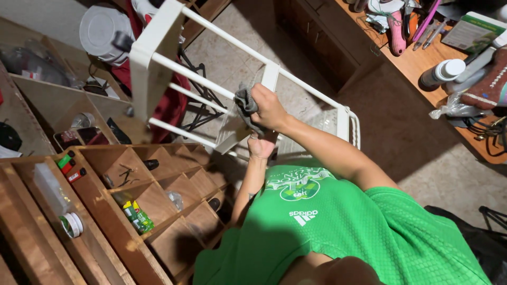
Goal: The person wipes a white plastic rolling cart with a gray cloth, cleaning each shelf and the frame. They rotate the cart to access all sides and continue wiping until the entire unit is covered.
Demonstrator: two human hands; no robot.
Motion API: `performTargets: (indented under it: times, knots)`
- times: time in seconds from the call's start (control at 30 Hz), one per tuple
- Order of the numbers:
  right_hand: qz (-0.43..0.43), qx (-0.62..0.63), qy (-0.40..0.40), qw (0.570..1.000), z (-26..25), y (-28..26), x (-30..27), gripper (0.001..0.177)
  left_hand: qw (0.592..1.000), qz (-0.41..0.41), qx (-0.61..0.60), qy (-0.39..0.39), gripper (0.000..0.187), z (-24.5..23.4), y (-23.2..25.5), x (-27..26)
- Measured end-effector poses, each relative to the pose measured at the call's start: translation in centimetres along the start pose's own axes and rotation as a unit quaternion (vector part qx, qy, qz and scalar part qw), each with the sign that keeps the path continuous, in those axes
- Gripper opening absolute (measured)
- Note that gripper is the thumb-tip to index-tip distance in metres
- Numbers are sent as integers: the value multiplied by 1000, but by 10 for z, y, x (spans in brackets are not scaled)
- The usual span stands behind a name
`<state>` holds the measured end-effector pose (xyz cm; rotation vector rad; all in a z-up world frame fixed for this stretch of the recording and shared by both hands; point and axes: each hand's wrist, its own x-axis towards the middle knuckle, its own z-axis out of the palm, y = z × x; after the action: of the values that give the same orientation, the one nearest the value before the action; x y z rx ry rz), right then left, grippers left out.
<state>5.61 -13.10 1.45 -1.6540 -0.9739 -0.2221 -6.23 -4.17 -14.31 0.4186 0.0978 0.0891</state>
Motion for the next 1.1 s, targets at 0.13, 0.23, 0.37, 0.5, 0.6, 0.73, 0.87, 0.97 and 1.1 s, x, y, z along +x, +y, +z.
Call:
performTargets:
  times: [0.13, 0.23, 0.37, 0.5, 0.6, 0.73, 0.87, 0.97, 1.1]
  knots:
    - [52, 54, 31, 997, -9, 8, 7, 29, 999, 36, 18, 20, 86, -25, -2, 10]
    - [182, 103, 47, 977, -53, 35, -1, 10, 996, 33, -79, -28, 44, -34, 4, 13]
    - [215, 8, 168, 962, -170, 106, -9, 22, 998, 62, 12, 24, 63, -27, 16, 19]
    - [234, 72, 180, 953, -223, 137, -50, 14, 990, 90, 39, 101, 42, -1, 24, 22]
    - [271, -13, 130, 954, -214, 134, -86, 21, 983, 98, 48, 148, 42, 14, 26, 23]
    - [168, -239, -82, 953, -183, 121, -117, 32, 982, 113, 24, 148, 62, 28, 29, 28]
    - [132, -328, -154, 923, -158, 98, -142, 38, 958, 124, 16, 260, 66, 35, 33, 31]
    - [164, -306, -186, 919, -145, 65, -158, 41, 951, 127, 3, 280, 62, 33, 36, 26]
    - [186, -210, -227, 933, -135, 10, -189, 37, 954, 145, -4, 264, 59, 23, 42, 20]
